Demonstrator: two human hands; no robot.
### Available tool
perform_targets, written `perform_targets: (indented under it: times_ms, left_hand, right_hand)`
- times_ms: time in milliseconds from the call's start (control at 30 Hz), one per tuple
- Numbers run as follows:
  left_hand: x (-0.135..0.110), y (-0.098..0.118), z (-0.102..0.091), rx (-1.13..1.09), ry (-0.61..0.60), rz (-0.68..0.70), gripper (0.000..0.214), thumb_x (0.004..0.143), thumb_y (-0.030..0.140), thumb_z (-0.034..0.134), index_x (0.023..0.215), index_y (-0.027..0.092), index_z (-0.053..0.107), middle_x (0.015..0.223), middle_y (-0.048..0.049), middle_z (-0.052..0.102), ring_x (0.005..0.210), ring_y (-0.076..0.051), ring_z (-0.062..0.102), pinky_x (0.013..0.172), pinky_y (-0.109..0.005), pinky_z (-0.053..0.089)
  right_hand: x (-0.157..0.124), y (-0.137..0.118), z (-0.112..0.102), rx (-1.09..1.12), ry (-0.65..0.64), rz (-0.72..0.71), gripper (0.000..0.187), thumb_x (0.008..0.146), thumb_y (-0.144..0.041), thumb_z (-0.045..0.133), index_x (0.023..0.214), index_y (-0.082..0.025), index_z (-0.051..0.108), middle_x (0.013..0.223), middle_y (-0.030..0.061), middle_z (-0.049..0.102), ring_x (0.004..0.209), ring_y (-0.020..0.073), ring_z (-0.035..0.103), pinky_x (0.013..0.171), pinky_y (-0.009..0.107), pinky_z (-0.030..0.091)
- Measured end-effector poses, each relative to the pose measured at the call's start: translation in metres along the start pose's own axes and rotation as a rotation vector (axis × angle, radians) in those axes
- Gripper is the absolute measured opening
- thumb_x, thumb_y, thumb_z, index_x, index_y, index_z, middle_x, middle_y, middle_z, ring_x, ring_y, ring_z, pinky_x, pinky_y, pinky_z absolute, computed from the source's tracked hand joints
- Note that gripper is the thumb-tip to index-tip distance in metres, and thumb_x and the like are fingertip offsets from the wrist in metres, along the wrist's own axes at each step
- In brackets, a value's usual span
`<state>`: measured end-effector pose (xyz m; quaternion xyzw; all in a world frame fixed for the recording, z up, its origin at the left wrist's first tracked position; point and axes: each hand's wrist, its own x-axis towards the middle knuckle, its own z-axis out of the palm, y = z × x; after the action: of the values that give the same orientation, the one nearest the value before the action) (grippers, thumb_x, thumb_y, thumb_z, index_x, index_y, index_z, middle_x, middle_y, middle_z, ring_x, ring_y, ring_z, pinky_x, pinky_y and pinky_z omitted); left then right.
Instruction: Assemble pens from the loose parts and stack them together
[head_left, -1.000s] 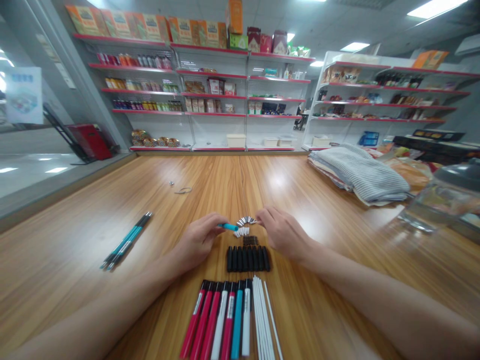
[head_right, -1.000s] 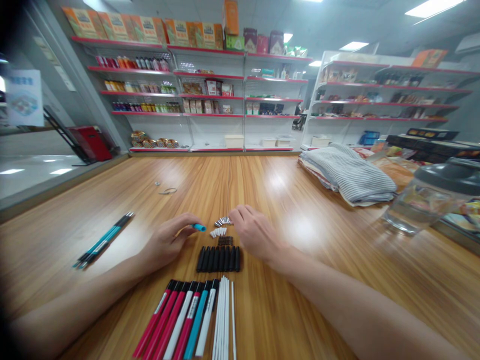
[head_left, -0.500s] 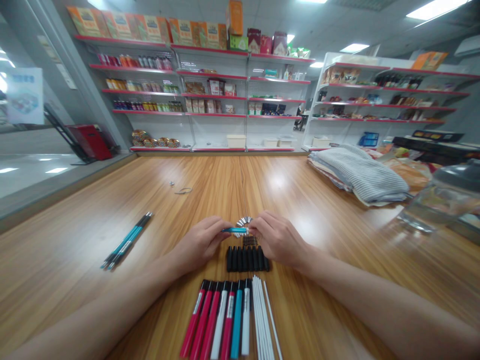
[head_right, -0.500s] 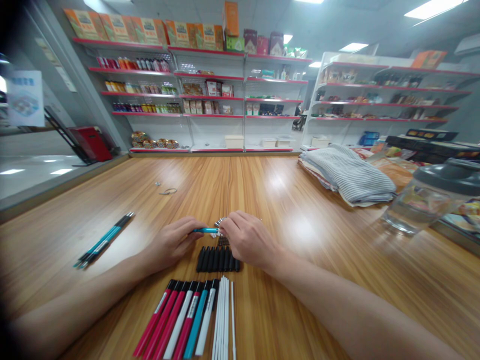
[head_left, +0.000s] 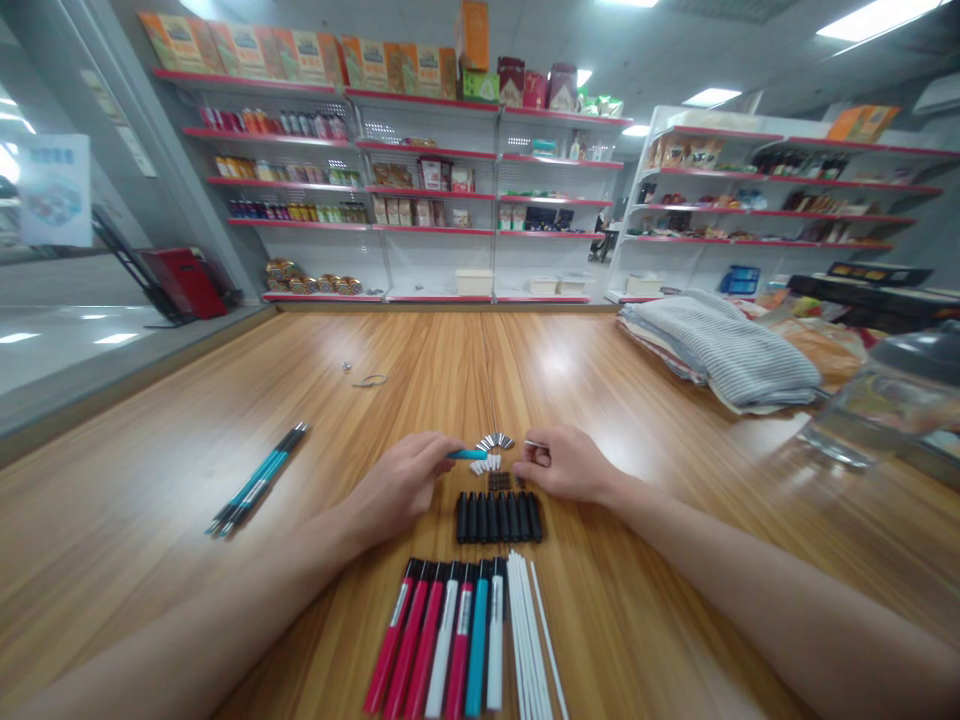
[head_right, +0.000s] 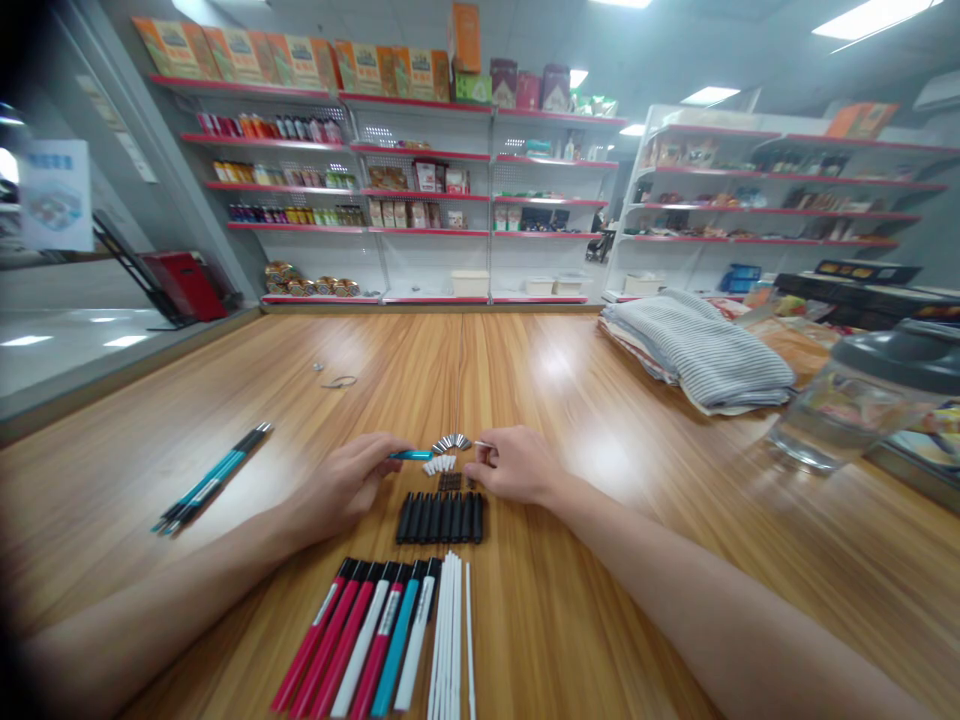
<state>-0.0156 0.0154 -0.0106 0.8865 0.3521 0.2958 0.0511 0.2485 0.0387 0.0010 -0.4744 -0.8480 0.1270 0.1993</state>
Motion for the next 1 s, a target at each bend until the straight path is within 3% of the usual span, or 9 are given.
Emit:
perform_targets:
  times_ms: [233,567,767,1000]
  left_hand:
    - [0.0001,-0.0003,0.0009,0.015,-0.006,-0.009,0.025,0.091,0.01,0.04,0.111,0.018,0.052,0.096,-0.0052,0.06,0.091,-0.017,0.055,0.082,-0.031,0.044]
    - [0.0017,0.0034,-0.0014,0.0,-0.065,-0.098,0.019,0.091,0.015,0.041,0.107,0.018,0.051,0.097,-0.0057,0.057,0.09,-0.018,0.054,0.08,-0.031,0.043]
    - [0.0051,0.0052,-0.0004,-0.004,-0.134,-0.083,0.024,0.094,0.02,0.041,0.114,0.023,0.054,0.091,-0.0037,0.053,0.085,-0.016,0.052,0.077,-0.029,0.042]
    - [0.0055,0.0016,0.0034,0.006,-0.147,-0.08,0.021,0.093,0.023,0.045,0.107,0.023,0.06,0.09,-0.0038,0.053,0.084,-0.016,0.052,0.076,-0.028,0.041]
  right_hand:
    - [-0.0025,-0.0021,0.0007,-0.029,0.028,-0.029,0.032,0.082,-0.045,0.059,0.067,-0.017,0.059,0.055,-0.0037,0.05,0.051,0.0076,0.039,0.051,0.022,0.02]
    - [-0.0056,0.0021,0.0008,0.078,-0.04,-0.132,0.009,0.078,-0.026,0.06,0.073,-0.018,0.061,0.054,-0.0049,0.048,0.05,0.0083,0.042,0.051,0.02,0.025]
    - [-0.0047,0.0008,0.0005,0.107,-0.036,-0.142,0.009,0.077,-0.026,0.06,0.074,-0.018,0.062,0.053,-0.0054,0.047,0.049,0.0079,0.041,0.051,0.02,0.025]
    - [-0.0034,0.0026,0.0036,0.159,-0.005,-0.141,0.011,0.079,-0.027,0.059,0.076,-0.017,0.062,0.051,-0.006,0.044,0.047,0.007,0.039,0.05,0.019,0.026]
